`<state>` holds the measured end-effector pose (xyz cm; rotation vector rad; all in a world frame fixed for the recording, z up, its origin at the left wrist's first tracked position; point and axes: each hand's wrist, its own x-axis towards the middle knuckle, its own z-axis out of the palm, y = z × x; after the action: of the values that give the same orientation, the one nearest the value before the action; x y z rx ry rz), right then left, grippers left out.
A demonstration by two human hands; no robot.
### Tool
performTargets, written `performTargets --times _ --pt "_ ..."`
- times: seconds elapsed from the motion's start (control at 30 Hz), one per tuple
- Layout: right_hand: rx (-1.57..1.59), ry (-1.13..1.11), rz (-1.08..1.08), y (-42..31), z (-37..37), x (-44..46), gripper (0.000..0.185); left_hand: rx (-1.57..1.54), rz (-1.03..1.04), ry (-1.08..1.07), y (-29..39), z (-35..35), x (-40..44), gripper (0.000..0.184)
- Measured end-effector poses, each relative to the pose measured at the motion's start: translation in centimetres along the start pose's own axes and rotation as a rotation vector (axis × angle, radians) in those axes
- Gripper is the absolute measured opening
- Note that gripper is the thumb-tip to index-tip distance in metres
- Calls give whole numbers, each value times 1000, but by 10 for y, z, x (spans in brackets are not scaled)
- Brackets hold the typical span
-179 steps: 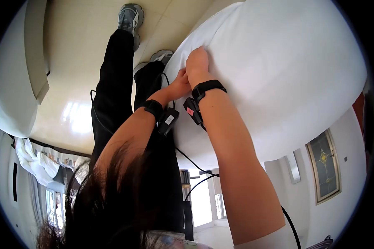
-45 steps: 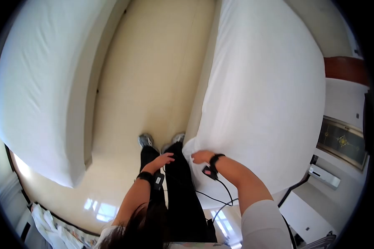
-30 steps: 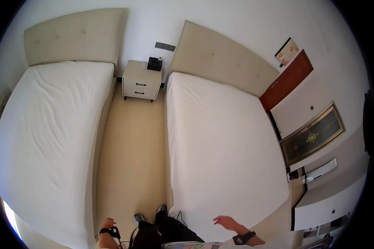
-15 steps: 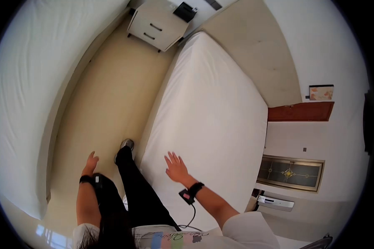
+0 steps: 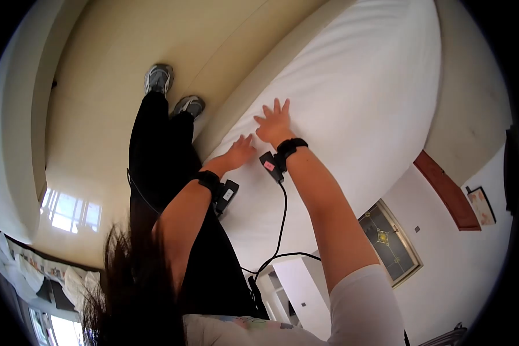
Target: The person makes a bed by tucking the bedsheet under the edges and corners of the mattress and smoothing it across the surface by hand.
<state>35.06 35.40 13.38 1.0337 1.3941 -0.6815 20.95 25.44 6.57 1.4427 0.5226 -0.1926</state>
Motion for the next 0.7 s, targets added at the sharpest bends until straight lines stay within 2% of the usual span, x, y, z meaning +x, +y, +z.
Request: performTargets --times 0.03,0.1,0.2,0.23,0.27,0.33,0.4,0.47,0.57,0.7 --pt "26 -34 14 1 2 4 48 -16 -20 -11 -4 22 -4 40" --pt "21 -64 -12 6 6 24 48 136 120 301 -19 59 -10 31" --pt "4 -128 -36 5 3 39 49 172 55 347 -43 80 -25 31" --pt "14 -145 -42 5 3 44 49 200 -16 224 -44 72 -31 32" --pt "24 -159 -45 5 2 47 50 201 -22 222 -44 65 -32 32" --pt "-1 -97 -76 -5 11 43 51 -26 -364 -132 -33 46 -40 35" --pt "-19 -33 -94 -21 15 34 52 -100 -354 -123 -36 47 -43 37" --pt "-11 -161 -285 -33 15 22 52 -170 -343 -110 -31 40 -41 38" --pt "19 -83 -274 -41 29 31 52 -353 -506 -62 -10 17 -36 39" --pt "-24 -99 -246 -55 35 44 51 -176 -383 138 -48 64 -29 37"
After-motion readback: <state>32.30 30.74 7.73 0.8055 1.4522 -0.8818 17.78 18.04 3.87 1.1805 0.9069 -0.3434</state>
